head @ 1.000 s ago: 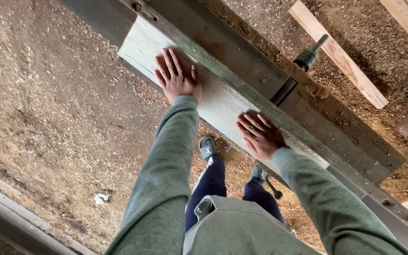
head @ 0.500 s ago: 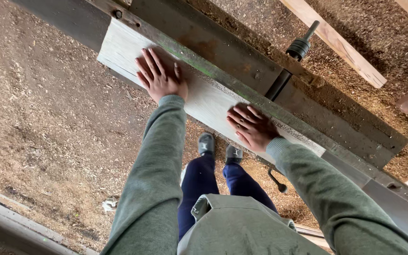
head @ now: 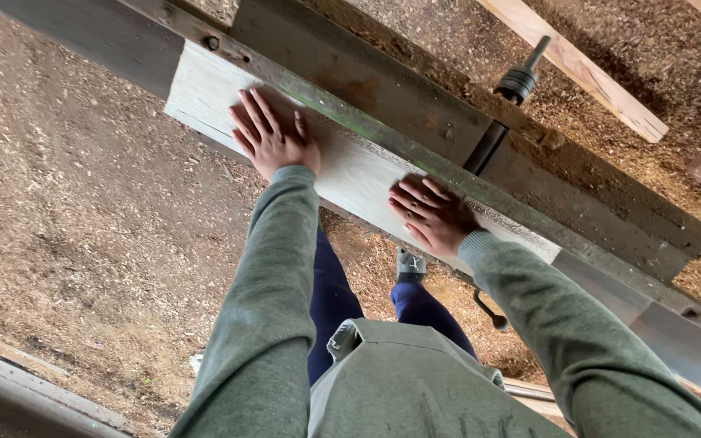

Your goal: The person sands a wooden plank using a stationary planer, repeatedly running the plank across the machine's surface by hand, then turning the plank over and repeating the sanding action on the other side.

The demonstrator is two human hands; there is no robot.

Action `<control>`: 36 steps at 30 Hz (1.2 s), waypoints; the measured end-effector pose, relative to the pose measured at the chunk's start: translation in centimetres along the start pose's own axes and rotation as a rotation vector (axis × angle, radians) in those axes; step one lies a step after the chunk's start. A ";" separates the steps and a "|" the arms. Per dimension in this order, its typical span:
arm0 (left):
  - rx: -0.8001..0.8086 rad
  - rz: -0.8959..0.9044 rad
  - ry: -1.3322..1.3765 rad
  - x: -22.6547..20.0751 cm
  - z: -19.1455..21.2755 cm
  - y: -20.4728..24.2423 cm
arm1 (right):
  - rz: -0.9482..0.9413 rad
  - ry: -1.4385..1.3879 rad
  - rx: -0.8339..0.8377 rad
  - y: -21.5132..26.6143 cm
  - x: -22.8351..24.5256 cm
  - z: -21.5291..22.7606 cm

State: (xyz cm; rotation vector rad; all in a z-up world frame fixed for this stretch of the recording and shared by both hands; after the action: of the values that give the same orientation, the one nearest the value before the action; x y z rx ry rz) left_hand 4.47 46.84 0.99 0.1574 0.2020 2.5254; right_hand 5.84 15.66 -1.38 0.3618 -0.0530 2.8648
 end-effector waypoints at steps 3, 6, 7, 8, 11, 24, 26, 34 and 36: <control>0.032 0.004 -0.009 0.5 -0.5 -0.8 | -0.014 -0.006 0.010 -0.8 0.2 0.2; 0.021 -0.006 -0.024 0.9 -1.3 -1.7 | -0.015 0.043 0.051 -1.1 0.4 0.2; 0.035 -0.010 -0.029 1.1 -1.4 -2.2 | -0.011 0.030 0.050 -1.5 0.3 0.3; 0.049 -0.014 -0.033 1.2 -1.6 -2.7 | -0.007 0.017 0.049 -1.8 0.1 0.3; 0.055 -0.017 -0.045 2.0 -2.1 -3.3 | 0.018 0.016 0.031 -3.0 0.2 -0.2; 0.060 0.012 -0.027 2.1 0.1 -4.3 | 0.053 -0.005 -0.008 -5.7 0.2 -0.1; 0.049 0.008 -0.045 2.5 0.3 -4.4 | 0.054 -0.021 -0.024 -6.1 0.4 -0.2; 0.076 0.019 -0.045 3.0 0.6 -5.4 | 0.073 0.016 -0.048 -7.2 0.5 -0.6; 0.086 0.021 -0.037 3.1 0.9 -5.8 | 0.074 -0.006 -0.062 -7.8 0.5 -0.8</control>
State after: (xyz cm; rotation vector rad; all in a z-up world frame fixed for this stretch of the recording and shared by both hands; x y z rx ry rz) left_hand 5.33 53.46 1.08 0.2415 0.2957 2.5341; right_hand 7.20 23.42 -1.99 0.3634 -0.1599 2.9273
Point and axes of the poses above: each hand's wrist, its own y-axis away from the middle knuckle, its own z-axis out of the back of the hand, x = y × z, the point moved 2 cm from there along -y, towards the middle knuckle, and after that the axes turned 10 degrees about -x, right-handed, at the moved point
